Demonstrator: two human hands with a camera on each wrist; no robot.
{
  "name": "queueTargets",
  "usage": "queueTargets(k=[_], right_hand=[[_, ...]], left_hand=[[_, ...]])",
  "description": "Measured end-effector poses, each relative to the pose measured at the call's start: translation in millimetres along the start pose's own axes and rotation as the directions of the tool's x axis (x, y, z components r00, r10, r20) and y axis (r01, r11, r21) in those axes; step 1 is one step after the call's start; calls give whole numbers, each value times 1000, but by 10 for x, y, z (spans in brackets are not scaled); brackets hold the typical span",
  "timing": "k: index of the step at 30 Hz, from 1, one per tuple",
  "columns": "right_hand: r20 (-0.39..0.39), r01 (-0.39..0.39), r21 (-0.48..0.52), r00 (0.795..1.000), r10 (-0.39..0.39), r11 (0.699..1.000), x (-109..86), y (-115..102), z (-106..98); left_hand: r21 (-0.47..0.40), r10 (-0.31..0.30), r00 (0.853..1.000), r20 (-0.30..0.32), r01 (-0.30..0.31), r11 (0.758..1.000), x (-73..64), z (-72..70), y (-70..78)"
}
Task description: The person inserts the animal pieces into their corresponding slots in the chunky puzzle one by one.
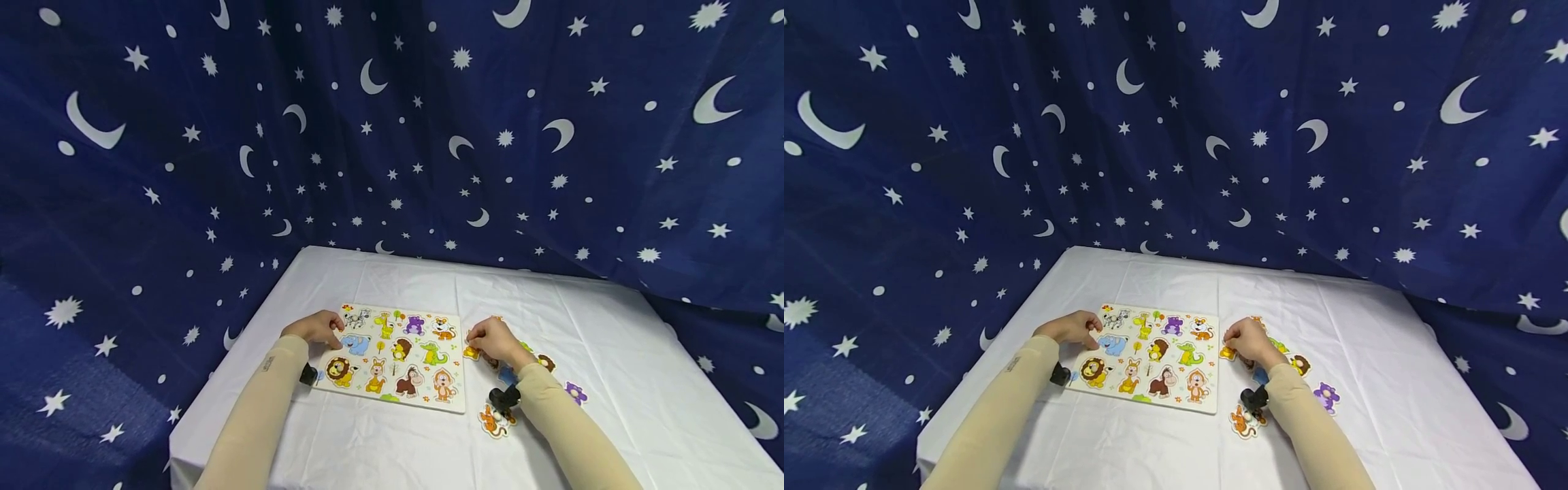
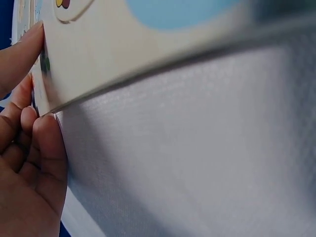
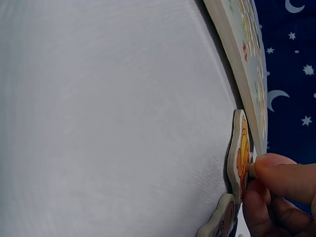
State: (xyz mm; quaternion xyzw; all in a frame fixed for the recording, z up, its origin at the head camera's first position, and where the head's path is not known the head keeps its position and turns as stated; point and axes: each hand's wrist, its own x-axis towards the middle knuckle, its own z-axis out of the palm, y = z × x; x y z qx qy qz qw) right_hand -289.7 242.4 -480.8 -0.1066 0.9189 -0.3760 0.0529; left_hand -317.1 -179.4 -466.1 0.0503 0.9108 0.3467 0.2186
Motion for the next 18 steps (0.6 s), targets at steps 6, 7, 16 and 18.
queueTargets(k=[6, 7, 16, 18], right_hand=[[-15, 45, -37, 999, -46, 998, 3, -5, -36], [-16, 51, -39, 999, -51, 998, 0, -12, -41], [3, 26, 4, 1000, -26, 1000, 5, 3, -39], [14, 13, 16, 1000, -13, 1000, -1, 7, -39]], left_hand=[[-6, -15, 1000, -11, 15, 1000, 3, 10, 4], [-6, -15, 1000, -11, 15, 1000, 4, 9, 4], [-3, -12, 1000, -3, 12, 1000, 2, 1, 12], [0, -8, 1000, -2, 8, 1000, 1, -2, 11]])
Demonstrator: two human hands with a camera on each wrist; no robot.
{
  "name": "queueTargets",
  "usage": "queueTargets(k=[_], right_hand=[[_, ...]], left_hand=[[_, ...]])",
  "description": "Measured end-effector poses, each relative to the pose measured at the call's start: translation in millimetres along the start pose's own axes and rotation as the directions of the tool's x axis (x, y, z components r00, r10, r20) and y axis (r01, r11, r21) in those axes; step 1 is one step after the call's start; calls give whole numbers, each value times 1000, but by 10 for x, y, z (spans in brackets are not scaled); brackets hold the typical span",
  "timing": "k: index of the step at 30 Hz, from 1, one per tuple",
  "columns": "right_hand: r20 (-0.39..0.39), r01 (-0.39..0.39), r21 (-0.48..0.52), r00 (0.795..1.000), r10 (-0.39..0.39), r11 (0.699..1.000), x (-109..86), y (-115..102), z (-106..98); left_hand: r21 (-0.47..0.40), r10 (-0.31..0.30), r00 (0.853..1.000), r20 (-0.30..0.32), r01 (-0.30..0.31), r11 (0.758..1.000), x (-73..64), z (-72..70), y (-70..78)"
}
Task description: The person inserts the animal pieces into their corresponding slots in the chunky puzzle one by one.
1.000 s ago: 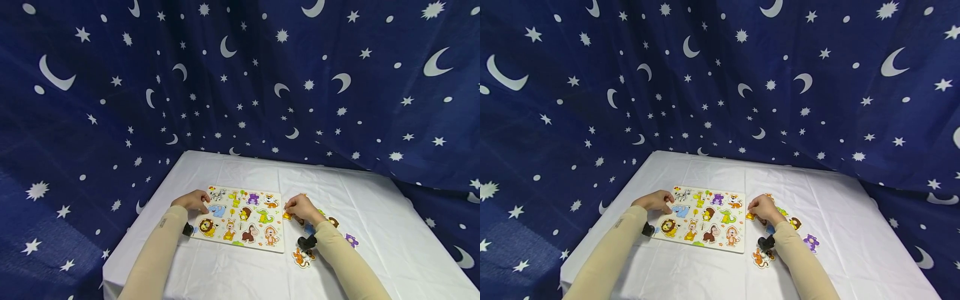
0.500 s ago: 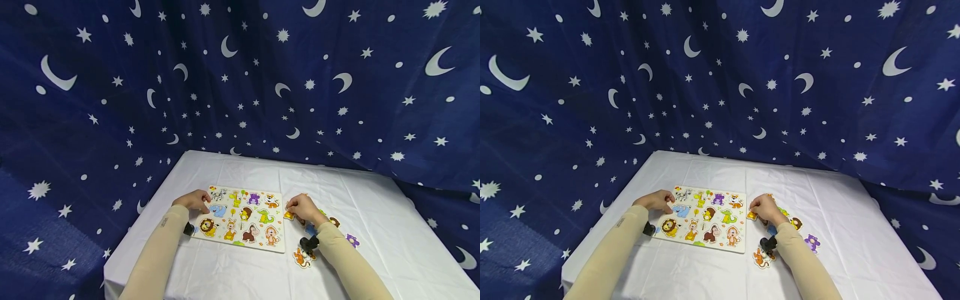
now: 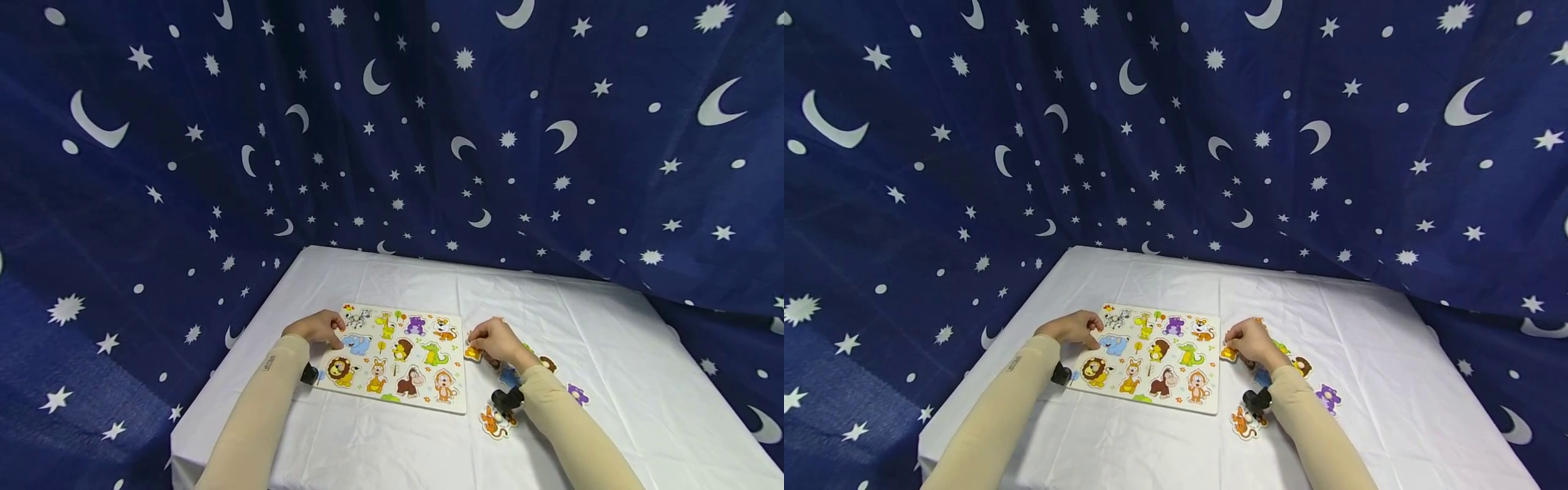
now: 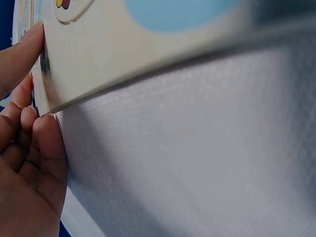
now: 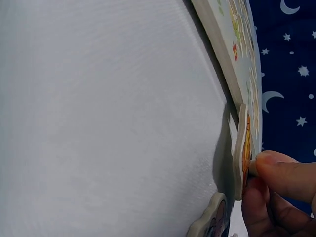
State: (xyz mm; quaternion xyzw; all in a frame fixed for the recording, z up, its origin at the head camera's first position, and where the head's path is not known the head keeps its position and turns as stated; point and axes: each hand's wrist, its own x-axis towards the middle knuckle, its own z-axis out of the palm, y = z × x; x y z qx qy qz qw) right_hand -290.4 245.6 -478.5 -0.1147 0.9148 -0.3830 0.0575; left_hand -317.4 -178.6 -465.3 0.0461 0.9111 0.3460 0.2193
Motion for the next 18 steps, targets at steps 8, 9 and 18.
queueTargets(k=[8, 9, 18], right_hand=[[1, -10, 28, 1000, 10, 1000, -37, -3, 4], [2, -4, 32, 1000, 4, 999, -40, -8, 6], [-1, 67, 23, 998, -67, 997, -45, -47, 33]], left_hand=[[-15, -2, 1000, 11, 2, 1000, 8, 12, -27], [-13, -5, 1000, 10, 5, 1000, 5, 12, -28], [-17, 6, 1000, 10, -6, 1000, 1, -1, -9]])
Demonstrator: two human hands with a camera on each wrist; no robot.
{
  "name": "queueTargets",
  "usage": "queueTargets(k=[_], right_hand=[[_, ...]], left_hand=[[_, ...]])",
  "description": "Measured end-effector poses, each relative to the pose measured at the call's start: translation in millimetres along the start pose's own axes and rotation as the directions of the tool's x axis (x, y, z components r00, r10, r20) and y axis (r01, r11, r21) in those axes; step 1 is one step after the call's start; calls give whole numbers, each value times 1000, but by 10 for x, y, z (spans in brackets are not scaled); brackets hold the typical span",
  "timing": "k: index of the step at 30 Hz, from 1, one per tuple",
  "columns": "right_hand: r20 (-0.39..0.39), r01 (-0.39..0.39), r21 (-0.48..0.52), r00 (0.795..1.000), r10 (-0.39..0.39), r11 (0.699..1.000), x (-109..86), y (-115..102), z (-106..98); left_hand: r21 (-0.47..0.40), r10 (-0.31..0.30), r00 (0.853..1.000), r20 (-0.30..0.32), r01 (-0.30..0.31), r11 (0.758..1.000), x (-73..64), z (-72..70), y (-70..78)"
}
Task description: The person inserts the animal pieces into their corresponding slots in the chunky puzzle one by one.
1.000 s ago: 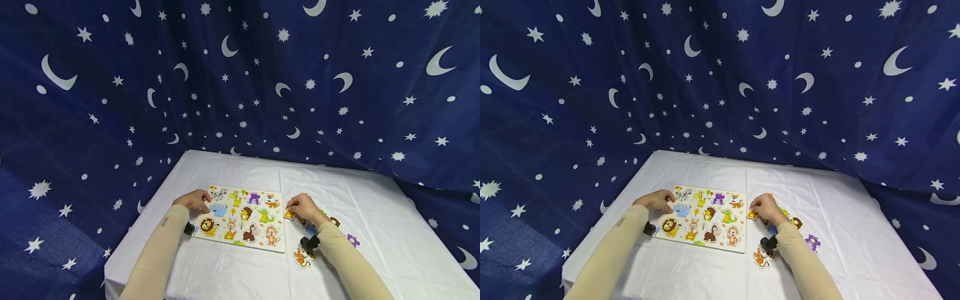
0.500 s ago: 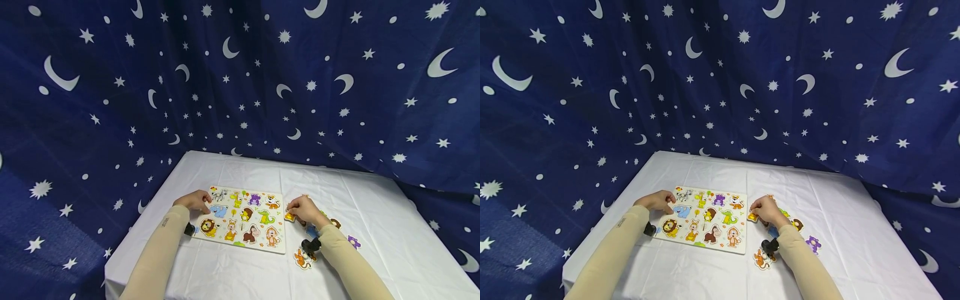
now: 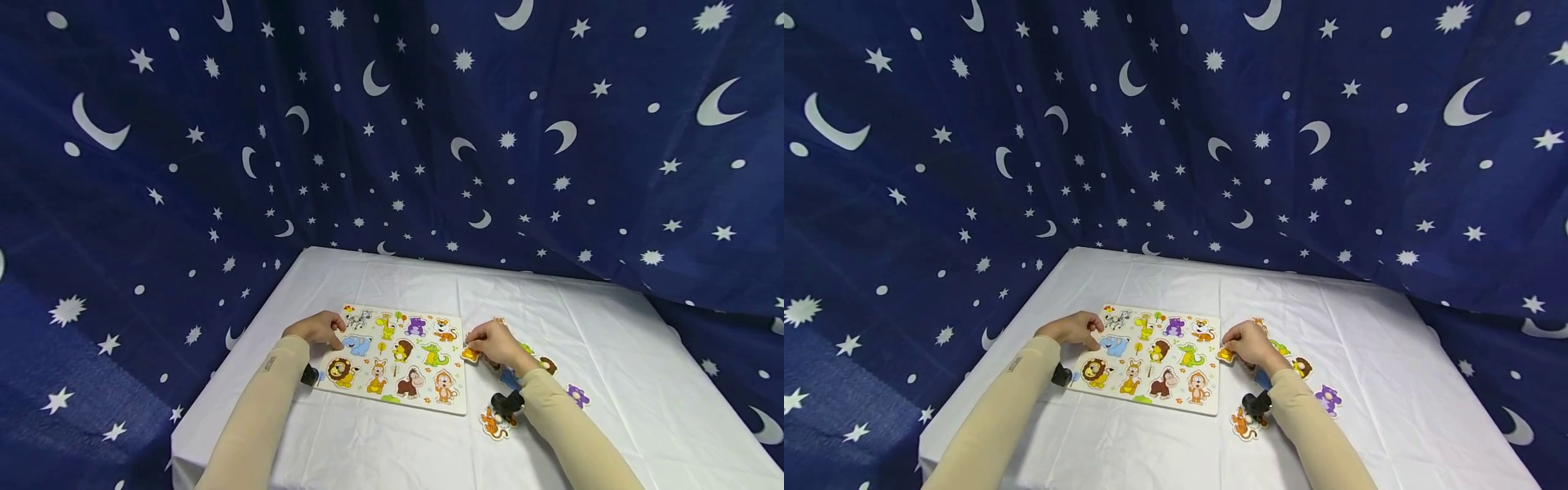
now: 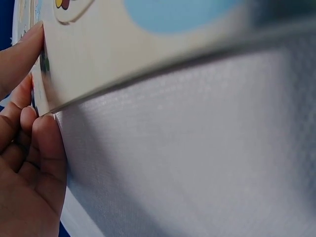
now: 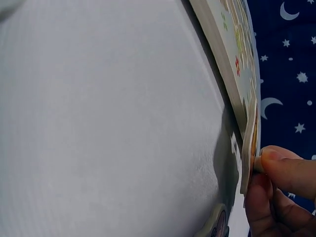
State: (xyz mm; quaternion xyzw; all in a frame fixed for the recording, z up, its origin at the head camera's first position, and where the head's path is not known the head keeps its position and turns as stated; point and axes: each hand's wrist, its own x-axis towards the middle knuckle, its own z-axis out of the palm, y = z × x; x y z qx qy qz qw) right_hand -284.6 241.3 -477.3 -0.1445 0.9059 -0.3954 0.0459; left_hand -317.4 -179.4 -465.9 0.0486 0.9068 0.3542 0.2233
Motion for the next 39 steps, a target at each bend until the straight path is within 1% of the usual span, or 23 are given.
queueTargets(k=[6, 11, 17, 22, 29, 32, 39], right_hand=[[6, 19, -30, 1000, -19, 999, 12, 5, 35], [15, 46, -53, 999, -45, 998, 14, -8, 43], [21, 7, -20, 1000, -7, 1000, 3, -40, 43], [32, 16, -18, 999, -16, 1000, -7, -59, 63], [29, 60, -4, 998, -60, 998, -19, -105, 96], [26, 58, -3, 998, -58, 998, -20, -121, 121], [28, 70, -36, 997, -69, 997, -27, -167, 179]], left_hand=[[17, 1, 1000, -8, -1, 1000, 21, 6, -20], [6, 4, 1000, -5, -4, 1000, 27, -1, -22], [11, 13, 1000, -9, -13, 1000, 37, -2, -25], [12, 6, 1000, -12, -6, 1000, 28, 10, -35], [12, 4, 1000, -16, -4, 1000, 13, 18, -30], [11, 10, 1000, -17, -10, 1000, 15, 14, -22], [15, 12, 1000, -17, -12, 1000, 28, 14, -35]])
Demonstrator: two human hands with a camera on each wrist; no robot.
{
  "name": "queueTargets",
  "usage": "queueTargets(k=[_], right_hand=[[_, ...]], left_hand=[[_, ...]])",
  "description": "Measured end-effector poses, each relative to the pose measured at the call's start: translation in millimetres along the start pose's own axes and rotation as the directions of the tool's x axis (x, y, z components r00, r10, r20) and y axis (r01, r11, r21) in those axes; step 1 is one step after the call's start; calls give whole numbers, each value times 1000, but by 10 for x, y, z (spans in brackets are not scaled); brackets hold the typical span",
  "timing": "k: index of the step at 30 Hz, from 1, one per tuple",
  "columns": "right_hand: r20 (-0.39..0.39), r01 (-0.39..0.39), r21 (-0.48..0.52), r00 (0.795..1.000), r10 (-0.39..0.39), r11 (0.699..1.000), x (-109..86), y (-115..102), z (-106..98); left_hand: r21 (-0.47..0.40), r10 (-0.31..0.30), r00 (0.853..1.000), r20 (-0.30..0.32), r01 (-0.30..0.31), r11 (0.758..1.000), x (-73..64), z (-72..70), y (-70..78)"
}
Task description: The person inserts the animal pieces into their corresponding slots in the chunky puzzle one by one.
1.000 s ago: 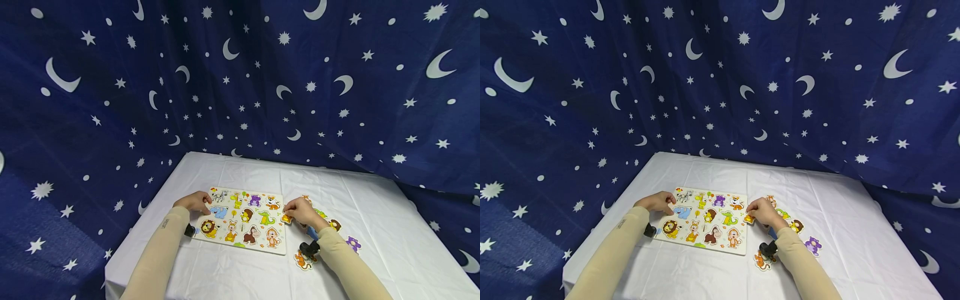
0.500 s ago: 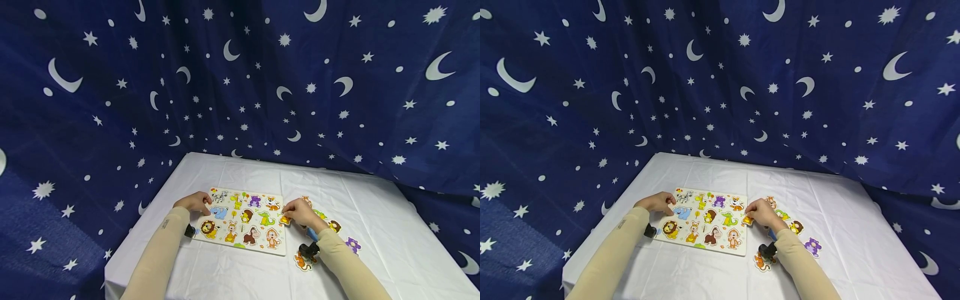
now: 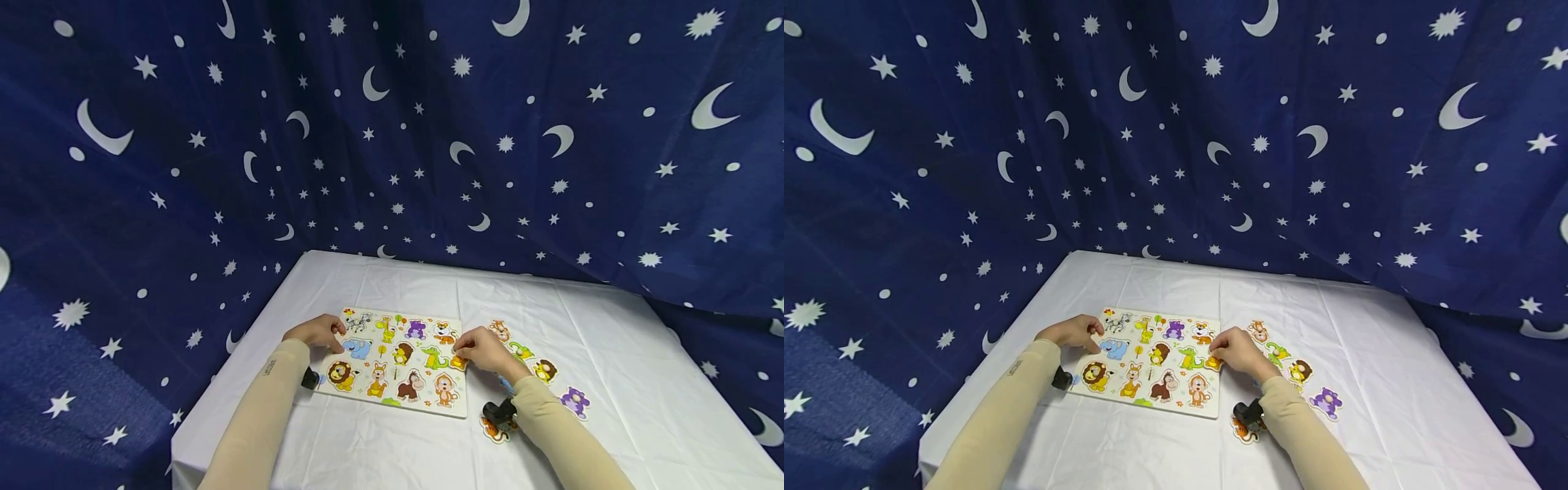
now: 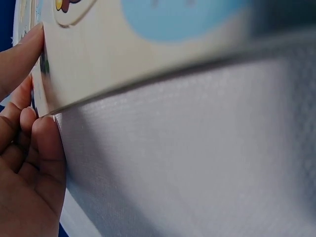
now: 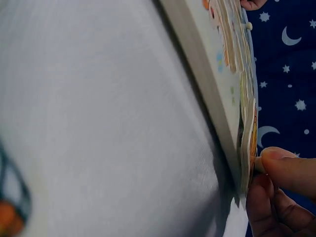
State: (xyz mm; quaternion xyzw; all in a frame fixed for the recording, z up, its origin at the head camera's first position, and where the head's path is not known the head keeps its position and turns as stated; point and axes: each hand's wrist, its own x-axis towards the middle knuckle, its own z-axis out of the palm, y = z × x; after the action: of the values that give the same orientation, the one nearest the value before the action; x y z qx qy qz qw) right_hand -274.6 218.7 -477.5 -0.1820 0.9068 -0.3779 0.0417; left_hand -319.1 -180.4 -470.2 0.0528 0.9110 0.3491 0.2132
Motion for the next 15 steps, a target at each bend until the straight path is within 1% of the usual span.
queueTargets(k=[6, 9, 15], right_hand=[[7, -5, 7, 1000, 5, 1000, 11, -45, 49], [11, 20, -2, 1000, -20, 1000, 19, -68, 69], [30, 63, -2, 998, -63, 998, 34, -130, 106]], left_hand=[[-12, -1, 1000, 8, 1, 1000, 1, 0, -8], [-27, -8, 1000, 9, 8, 1000, -8, -4, 4], [-26, -9, 1000, 12, 9, 1000, -22, -20, 20]])
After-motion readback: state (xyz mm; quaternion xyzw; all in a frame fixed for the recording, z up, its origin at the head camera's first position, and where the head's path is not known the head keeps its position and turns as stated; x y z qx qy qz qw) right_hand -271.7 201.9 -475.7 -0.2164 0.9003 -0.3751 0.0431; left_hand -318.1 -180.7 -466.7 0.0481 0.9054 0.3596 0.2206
